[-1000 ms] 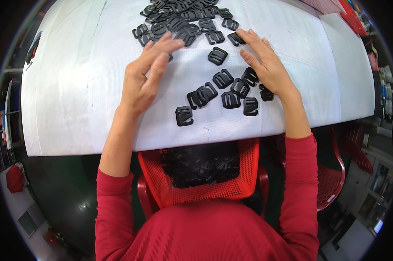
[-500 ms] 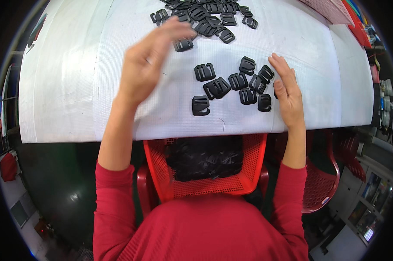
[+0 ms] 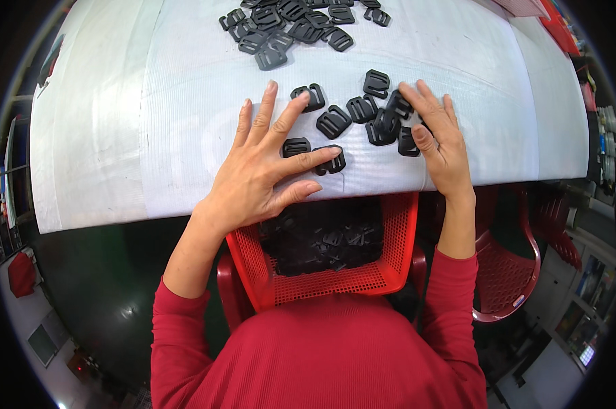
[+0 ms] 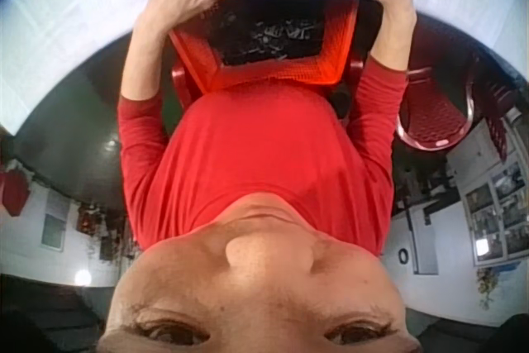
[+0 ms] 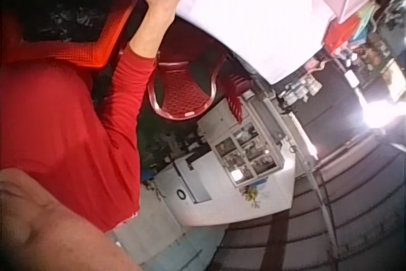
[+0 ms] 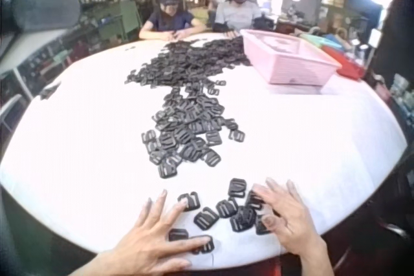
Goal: The person sorts small black plastic parts on a white table, picking them up and placing them into a red basket. The person repeatedly gathers the parts from the table surface and transfers them into the basket.
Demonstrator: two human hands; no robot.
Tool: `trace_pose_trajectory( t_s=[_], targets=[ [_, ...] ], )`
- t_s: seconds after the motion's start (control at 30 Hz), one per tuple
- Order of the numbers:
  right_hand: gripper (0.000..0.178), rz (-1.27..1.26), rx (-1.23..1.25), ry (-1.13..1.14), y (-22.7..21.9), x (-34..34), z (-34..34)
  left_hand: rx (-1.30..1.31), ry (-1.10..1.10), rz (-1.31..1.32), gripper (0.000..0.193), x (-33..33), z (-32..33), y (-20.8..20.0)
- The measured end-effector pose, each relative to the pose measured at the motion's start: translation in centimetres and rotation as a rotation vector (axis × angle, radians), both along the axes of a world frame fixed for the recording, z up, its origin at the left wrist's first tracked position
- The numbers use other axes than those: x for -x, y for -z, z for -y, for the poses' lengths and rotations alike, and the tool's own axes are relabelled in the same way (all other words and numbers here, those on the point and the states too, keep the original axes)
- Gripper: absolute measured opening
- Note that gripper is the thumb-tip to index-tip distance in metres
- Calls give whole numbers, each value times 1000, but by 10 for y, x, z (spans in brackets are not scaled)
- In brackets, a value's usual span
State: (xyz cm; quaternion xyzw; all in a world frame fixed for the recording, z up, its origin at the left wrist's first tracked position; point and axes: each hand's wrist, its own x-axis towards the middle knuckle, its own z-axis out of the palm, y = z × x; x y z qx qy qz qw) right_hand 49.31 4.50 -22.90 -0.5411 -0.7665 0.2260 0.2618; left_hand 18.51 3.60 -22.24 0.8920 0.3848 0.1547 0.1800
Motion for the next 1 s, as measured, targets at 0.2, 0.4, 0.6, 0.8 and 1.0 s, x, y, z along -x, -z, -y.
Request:
trace_pose_trajectory(
  t_s=[0.2, 0.4, 0.6, 0.8, 1.0],
  targets=[
    [58, 115, -216, 92, 7, 23, -7, 12, 24, 9, 47, -6, -9, 0],
    [50, 160, -189, -165, 1, 47, -5, 2, 154, -23, 47, -12, -20, -2],
    [51, 35, -117, -283, -9, 50, 31, 114, 303, 62, 42, 0, 12, -12],
    [43, -89, 37, -437, -18, 49, 76, 327, 440, 163, 31, 22, 57, -21],
    [34, -330, 233, -325, -40, 39, 47, 554, 307, 415, 27, 40, 22, -47]
  ],
)
